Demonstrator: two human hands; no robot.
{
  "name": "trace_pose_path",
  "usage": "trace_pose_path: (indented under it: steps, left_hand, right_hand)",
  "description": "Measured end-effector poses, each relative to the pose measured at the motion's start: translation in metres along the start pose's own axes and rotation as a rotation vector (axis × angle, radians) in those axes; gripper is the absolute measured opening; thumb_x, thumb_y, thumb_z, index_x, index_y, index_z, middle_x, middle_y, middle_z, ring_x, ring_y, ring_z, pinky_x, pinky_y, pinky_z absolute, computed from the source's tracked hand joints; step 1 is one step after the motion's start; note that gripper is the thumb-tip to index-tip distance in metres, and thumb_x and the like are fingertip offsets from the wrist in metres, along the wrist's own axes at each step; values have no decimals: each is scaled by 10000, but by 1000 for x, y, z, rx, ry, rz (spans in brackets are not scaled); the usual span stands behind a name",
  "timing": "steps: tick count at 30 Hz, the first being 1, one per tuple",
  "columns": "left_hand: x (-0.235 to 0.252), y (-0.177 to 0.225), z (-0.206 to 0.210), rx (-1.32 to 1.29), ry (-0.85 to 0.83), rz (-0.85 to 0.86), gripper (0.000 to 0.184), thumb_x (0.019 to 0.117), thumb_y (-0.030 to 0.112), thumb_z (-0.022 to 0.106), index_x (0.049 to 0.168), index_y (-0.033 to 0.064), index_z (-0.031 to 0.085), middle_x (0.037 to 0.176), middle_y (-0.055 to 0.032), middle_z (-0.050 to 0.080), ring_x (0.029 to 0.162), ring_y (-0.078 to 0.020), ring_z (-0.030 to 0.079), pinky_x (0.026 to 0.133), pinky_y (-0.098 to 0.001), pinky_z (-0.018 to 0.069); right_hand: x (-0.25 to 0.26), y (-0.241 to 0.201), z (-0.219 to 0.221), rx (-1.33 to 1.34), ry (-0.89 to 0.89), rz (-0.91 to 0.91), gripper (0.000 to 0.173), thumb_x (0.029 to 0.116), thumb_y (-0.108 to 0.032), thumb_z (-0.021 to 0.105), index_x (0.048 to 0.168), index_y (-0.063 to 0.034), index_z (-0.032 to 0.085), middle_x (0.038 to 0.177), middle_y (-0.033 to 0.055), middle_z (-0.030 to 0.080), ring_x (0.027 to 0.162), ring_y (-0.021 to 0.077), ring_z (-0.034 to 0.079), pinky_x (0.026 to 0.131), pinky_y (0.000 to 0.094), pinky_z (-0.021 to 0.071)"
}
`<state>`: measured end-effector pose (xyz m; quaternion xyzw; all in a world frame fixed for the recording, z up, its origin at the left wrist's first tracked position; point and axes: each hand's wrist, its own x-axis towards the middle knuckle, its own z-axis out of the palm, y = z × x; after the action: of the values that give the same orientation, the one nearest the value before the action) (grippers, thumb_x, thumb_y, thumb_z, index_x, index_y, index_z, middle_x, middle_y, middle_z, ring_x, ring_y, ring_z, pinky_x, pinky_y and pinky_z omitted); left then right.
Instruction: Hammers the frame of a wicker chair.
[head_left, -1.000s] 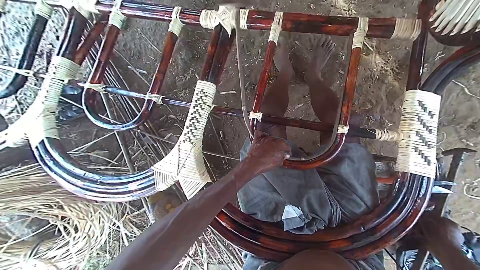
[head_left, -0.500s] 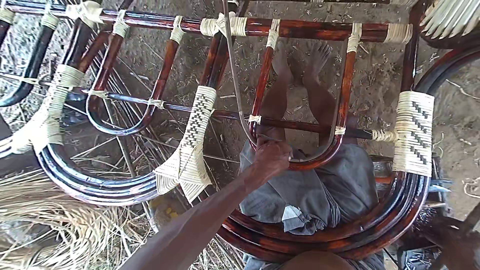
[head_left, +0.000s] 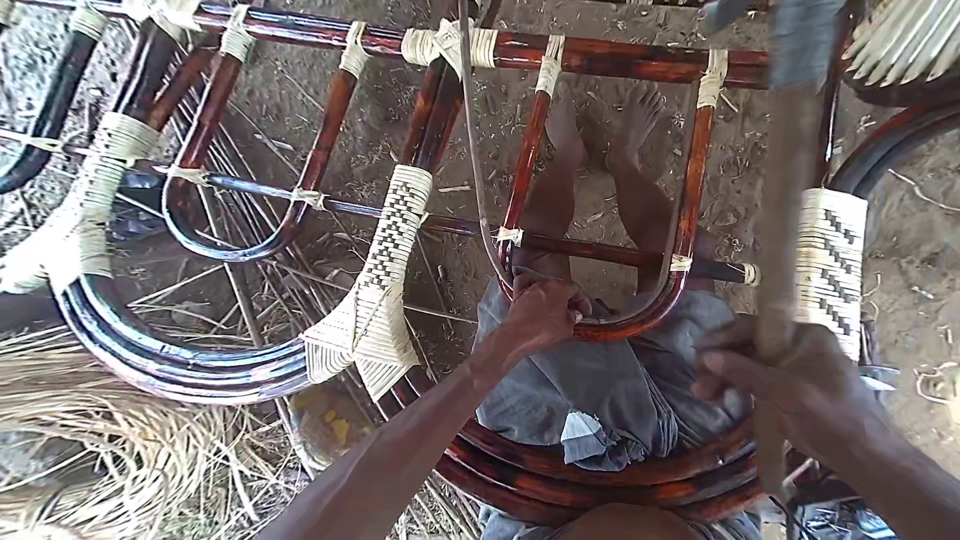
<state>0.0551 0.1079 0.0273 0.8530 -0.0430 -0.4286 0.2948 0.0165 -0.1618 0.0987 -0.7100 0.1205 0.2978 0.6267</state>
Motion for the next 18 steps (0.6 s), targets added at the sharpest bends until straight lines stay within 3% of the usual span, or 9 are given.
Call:
trace_pose_path:
  steps: [2,4,7,12,14,18]
  left_hand:
    - [0,-2,0,-12,-1,21,153,1000,144,641,1109,161,748,1015,-24,729,1031,-178,650,1127,-553,292]
    - [1,-3,1,-11,11,31,167,995,154,635,1111,173,755,1030,-23,738,1049,-175,655,1123,-559,294]
    - [0,-4,3,-6,27,37,154,987,197,646,1091,174,757,1032,-34,737,1057,-189,659,1117,-563,318]
    - [-1,-4,3,-32,45,49,151,958,283,712,1044,175,773,998,-20,740,1038,-172,661,1141,-564,286]
    - [-2,-2,4,-42,66,36,177,954,318,724,1038,172,780,978,-17,745,1017,-168,667,1140,-562,290]
    - [0,-1,9,1,103,-4,198,969,349,700,1018,173,776,967,-27,743,1010,-177,669,1143,-536,286]
  right_hand:
    - [37,-4,28,-87,-53,35,38,934,-53,698,950,-33,725,715,101,717,558,197,683,533,329,607]
    - [68,-3,46,-279,-94,95,68,971,-138,705,975,-72,719,685,58,698,513,154,636,480,299,547]
    - [99,-4,63,-563,-165,198,144,985,-249,709,980,-106,722,702,57,713,541,174,665,548,364,578]
    - [100,-4,77,-826,-151,125,206,987,-278,699,932,-81,719,771,95,693,698,247,683,691,479,563]
    - [94,-2,82,-857,-106,54,213,994,-260,691,940,-56,717,804,143,682,763,319,671,706,545,521]
    - [94,2,85,-900,-70,33,229,995,-285,687,904,-77,716,764,131,682,725,313,677,670,541,524]
